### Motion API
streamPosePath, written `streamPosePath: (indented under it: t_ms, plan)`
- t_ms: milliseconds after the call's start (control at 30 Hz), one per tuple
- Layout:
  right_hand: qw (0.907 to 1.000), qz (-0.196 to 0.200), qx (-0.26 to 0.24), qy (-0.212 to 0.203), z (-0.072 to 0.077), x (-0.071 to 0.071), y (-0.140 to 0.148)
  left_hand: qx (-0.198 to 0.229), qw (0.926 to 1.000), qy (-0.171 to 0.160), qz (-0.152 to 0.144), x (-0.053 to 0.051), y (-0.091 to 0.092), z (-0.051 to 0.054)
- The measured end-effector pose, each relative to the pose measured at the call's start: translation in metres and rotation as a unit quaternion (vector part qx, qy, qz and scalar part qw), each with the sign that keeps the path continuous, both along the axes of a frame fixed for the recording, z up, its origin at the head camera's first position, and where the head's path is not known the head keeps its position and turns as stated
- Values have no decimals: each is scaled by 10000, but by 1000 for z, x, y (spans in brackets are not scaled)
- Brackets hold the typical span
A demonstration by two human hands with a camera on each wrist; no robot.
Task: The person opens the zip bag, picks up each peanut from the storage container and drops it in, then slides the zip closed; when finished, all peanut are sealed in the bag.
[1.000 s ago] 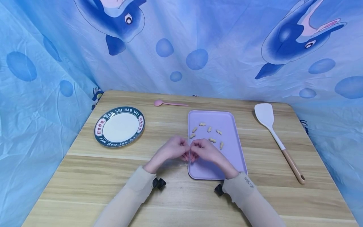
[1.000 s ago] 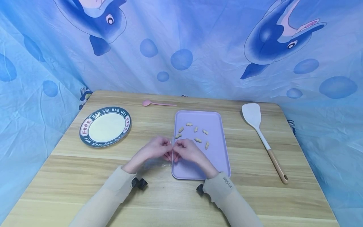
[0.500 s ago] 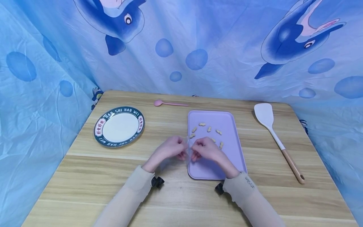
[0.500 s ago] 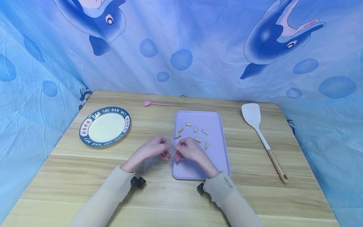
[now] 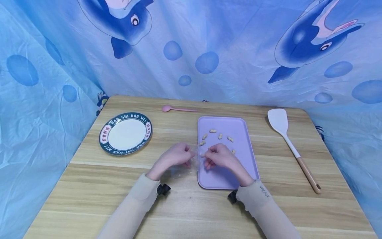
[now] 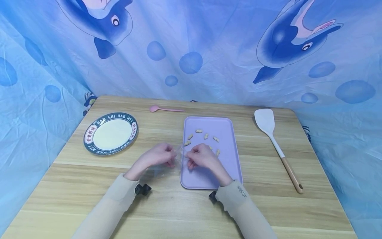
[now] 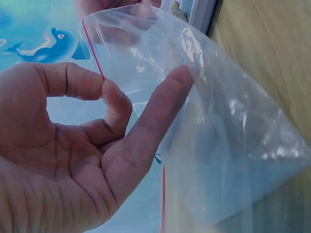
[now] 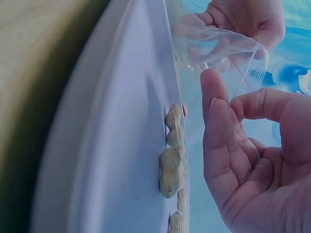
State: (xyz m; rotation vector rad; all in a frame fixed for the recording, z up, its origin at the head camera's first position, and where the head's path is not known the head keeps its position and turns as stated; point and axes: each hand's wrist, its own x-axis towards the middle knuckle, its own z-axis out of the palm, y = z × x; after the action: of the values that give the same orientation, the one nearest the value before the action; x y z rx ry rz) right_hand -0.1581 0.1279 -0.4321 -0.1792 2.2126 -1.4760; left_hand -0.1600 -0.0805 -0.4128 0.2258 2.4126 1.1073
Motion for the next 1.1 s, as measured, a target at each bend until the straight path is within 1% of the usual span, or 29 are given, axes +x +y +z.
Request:
streamPosePath:
  t_ms: [200,333,400,733,800,900,1100]
  plan:
    - [9997,-48,219,49,2,-1,4,-328,9994,85,-75,1,-3,4]
    - [9992,-65,378,61,2,-3,6,-542,9985,93,10,0,-4,5]
    - [9990,-82,445,48,2,-3,6,-640,9978,152,52,0,-4,5]
    - [9972,-128,727,88,4,-3,7,-1025,9914,780,243,1,-2,2]
    - [9973,-142,722,87,4,-2,7,-1005,9912,834,237,1,-2,2]
    - [9974,-158,697,101,5,-2,7,-932,9915,890,153,1,-3,2]
    - [9978,-148,632,151,6,-2,8,-828,9921,939,-4,2,-4,7]
